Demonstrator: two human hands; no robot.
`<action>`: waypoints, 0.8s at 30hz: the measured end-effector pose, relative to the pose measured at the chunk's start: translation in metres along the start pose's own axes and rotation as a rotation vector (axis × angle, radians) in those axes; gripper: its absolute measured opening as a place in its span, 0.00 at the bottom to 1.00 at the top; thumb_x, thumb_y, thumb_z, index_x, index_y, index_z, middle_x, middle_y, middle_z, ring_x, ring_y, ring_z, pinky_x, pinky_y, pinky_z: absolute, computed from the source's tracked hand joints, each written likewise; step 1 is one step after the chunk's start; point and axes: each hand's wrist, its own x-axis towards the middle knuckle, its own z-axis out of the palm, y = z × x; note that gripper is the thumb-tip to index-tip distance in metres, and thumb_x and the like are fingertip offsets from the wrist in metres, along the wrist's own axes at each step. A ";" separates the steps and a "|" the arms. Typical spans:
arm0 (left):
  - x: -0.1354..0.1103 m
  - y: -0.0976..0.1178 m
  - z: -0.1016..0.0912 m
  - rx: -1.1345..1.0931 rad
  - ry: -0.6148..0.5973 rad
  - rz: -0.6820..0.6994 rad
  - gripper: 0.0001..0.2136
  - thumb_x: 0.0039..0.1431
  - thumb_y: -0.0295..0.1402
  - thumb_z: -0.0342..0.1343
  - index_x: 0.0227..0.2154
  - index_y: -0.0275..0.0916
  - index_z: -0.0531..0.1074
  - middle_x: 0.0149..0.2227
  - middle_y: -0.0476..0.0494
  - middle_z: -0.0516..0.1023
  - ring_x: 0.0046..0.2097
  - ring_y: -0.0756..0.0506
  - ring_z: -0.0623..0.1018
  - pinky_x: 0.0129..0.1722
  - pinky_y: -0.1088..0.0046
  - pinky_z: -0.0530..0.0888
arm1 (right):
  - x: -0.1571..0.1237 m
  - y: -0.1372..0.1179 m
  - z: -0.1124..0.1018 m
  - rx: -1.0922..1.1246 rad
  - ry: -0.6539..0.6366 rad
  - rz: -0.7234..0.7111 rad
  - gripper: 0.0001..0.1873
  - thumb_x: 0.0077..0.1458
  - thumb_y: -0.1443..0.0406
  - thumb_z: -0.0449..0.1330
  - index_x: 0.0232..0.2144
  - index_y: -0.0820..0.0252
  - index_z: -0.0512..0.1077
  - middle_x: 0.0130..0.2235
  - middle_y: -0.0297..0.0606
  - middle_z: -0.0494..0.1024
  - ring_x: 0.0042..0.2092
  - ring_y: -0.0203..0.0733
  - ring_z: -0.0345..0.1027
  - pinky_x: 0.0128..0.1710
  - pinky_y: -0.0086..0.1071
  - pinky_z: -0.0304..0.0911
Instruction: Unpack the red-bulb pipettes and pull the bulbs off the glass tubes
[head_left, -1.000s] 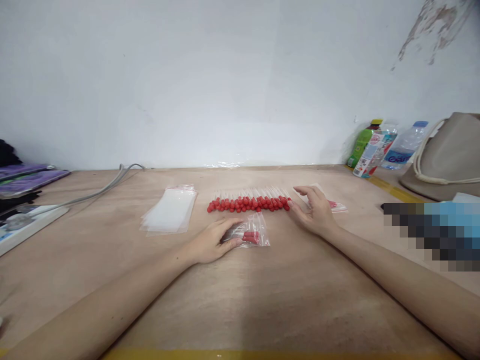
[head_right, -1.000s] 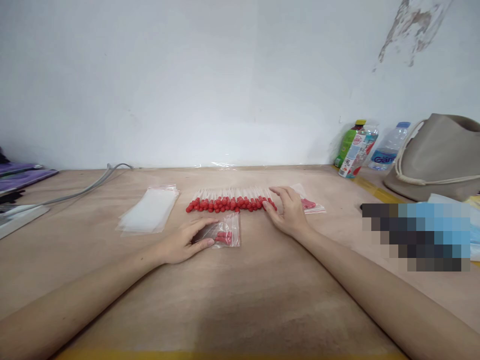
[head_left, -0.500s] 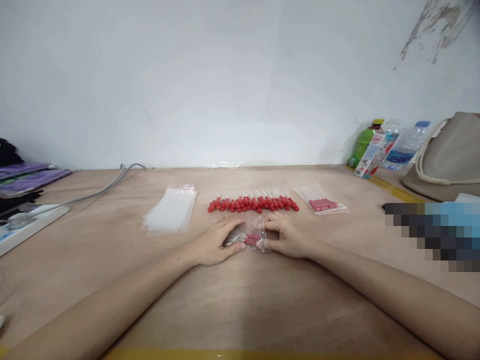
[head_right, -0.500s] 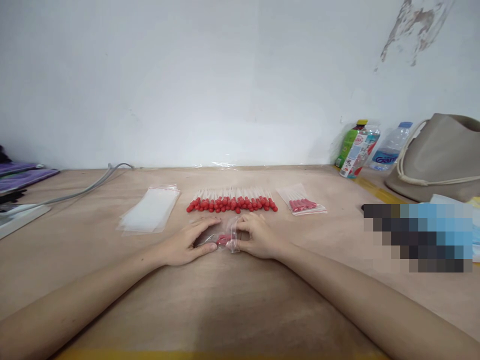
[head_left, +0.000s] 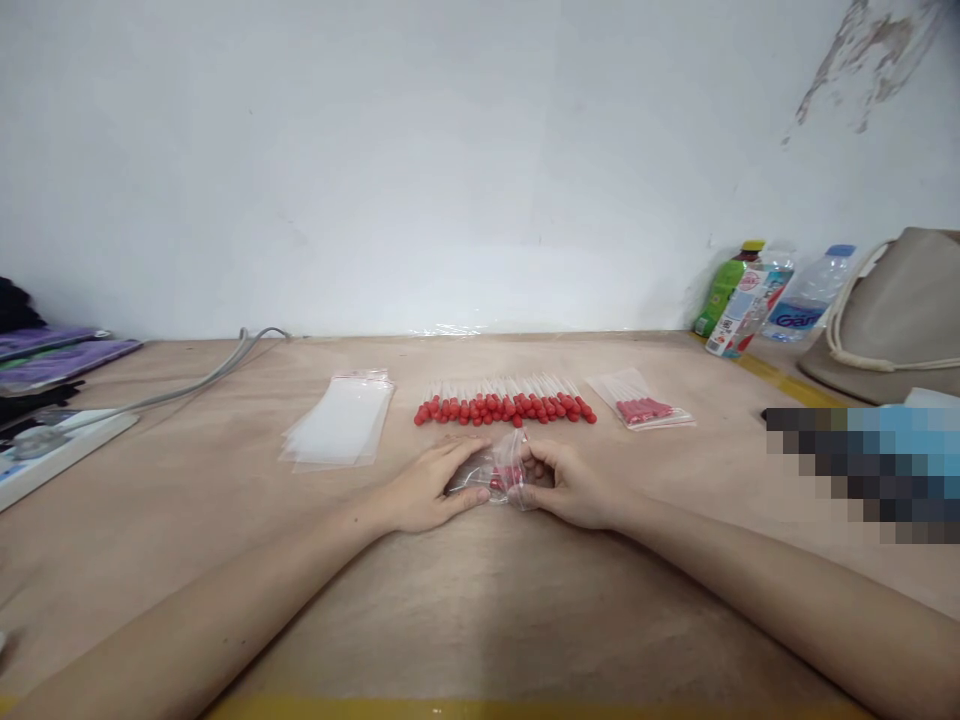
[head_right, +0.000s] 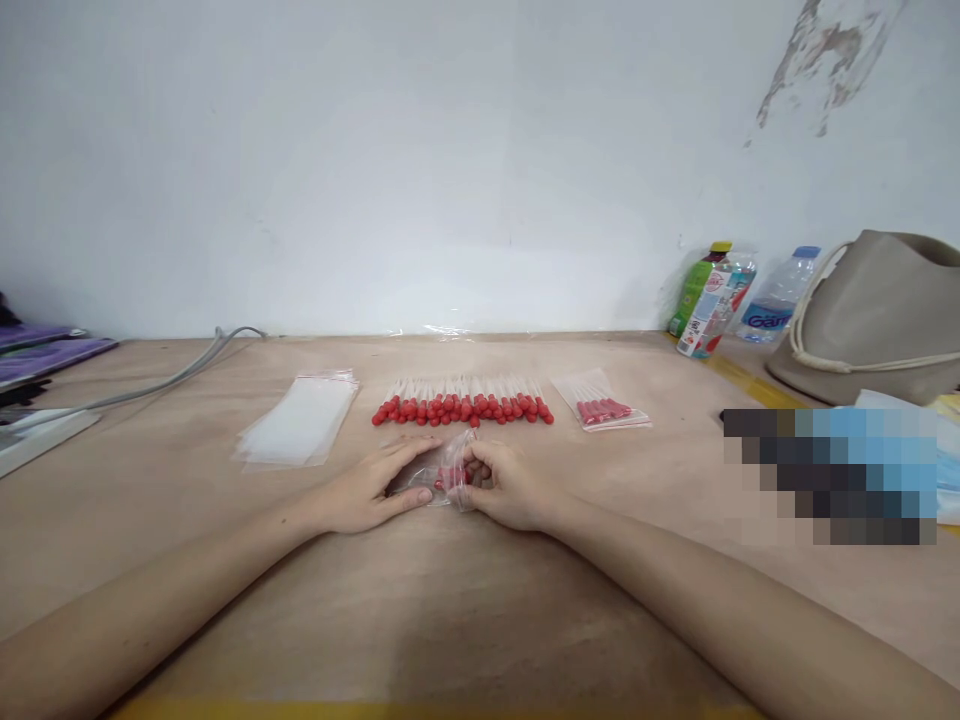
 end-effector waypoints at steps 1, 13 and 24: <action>0.000 0.000 0.000 -0.001 -0.002 -0.002 0.26 0.57 0.43 0.49 0.56 0.41 0.54 0.56 0.39 0.62 0.56 0.41 0.63 0.54 0.58 0.63 | 0.000 -0.001 0.000 0.010 -0.001 0.012 0.06 0.48 0.64 0.59 0.30 0.60 0.68 0.28 0.33 0.71 0.29 0.33 0.62 0.28 0.28 0.60; -0.004 0.009 -0.009 0.188 -0.118 0.002 0.24 0.60 0.45 0.44 0.58 0.46 0.52 0.62 0.42 0.51 0.60 0.38 0.56 0.57 0.55 0.58 | 0.003 0.007 -0.057 0.342 0.187 0.248 0.19 0.47 0.55 0.60 0.38 0.62 0.68 0.33 0.39 0.76 0.31 0.35 0.70 0.34 0.33 0.67; 0.004 0.012 -0.018 0.097 0.011 0.118 0.17 0.60 0.37 0.45 0.51 0.40 0.63 0.56 0.40 0.62 0.58 0.42 0.62 0.56 0.61 0.61 | 0.010 0.012 -0.121 -0.029 0.699 -0.071 0.15 0.50 0.56 0.58 0.38 0.58 0.67 0.35 0.40 0.76 0.38 0.41 0.72 0.39 0.39 0.68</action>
